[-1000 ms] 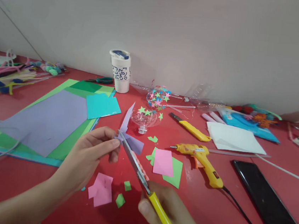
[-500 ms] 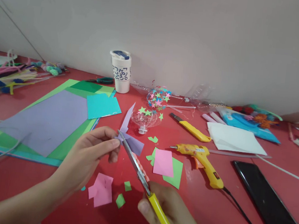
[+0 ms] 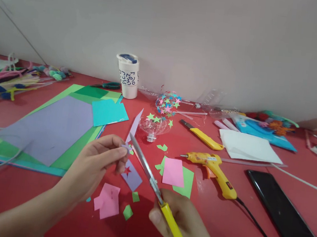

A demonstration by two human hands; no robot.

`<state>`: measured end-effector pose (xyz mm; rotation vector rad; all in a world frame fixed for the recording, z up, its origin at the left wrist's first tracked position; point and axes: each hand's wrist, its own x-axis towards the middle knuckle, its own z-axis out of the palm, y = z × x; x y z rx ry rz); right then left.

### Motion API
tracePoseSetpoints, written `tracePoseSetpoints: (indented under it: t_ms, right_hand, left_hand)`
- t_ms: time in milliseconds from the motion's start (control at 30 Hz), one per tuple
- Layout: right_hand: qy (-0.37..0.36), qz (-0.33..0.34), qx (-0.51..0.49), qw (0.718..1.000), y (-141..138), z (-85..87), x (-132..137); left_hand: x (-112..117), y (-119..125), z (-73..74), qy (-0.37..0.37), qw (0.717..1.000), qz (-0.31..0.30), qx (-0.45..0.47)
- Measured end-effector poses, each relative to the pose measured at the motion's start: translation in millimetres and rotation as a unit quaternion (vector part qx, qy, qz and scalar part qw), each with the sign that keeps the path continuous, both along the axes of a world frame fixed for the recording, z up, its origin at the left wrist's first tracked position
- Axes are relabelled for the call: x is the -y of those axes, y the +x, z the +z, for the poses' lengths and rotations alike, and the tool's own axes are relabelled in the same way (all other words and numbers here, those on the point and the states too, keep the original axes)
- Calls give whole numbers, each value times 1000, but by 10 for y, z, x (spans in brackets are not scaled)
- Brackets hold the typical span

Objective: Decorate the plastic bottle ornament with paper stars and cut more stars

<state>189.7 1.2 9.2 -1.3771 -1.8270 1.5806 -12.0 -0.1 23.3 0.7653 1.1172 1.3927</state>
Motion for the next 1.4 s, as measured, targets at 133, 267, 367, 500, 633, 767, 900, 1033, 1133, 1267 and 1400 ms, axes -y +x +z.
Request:
tracePoseSetpoints:
  t_ms: [133, 267, 367, 500, 633, 767, 900, 1033, 1133, 1267, 1400]
  right_hand:
    - [-6, -11, -29, 999, 33, -54, -44]
    - [12, -51, -47, 998, 29, -56, -81]
    - [28, -65, -35, 997, 10, -35, -102]
    - [49, -62, -21, 997, 16, -46, -160]
    - [70, -58, -28, 995, 52, -100, -241]
    - [82, -71, -27, 994, 59, -124, -283]
    - [93, -76, -37, 992, 40, -92, -290]
    - [100, -75, -52, 991, 38, -61, -310]
    - [99, -75, -59, 991, 45, -62, -334]
    - [93, -75, -68, 991, 51, -84, -365]
    - [91, -77, -72, 990, 53, -105, -392]
  left_hand:
    - [-13, 12, -28, -24, 998, -40, -40]
    - [-78, -26, -82, -34, 988, -63, -134]
    - [-149, -131, -151, -30, 955, -82, -282]
    - [-220, -325, -238, -3, 860, -121, -497]
    - [-243, -428, -249, -3, 812, -139, -567]
    - [-247, -422, -237, -4, 777, -154, -610]
    - [-249, -430, -245, -4, 766, -169, -621]
    - [-258, -477, -260, 1, 770, -183, -611]
    - [-269, -486, -265, 11, 786, -189, -589]
    - [-248, -407, -253, 21, 820, -231, -523]
    - [-175, -309, -226, 23, 836, -286, -468]
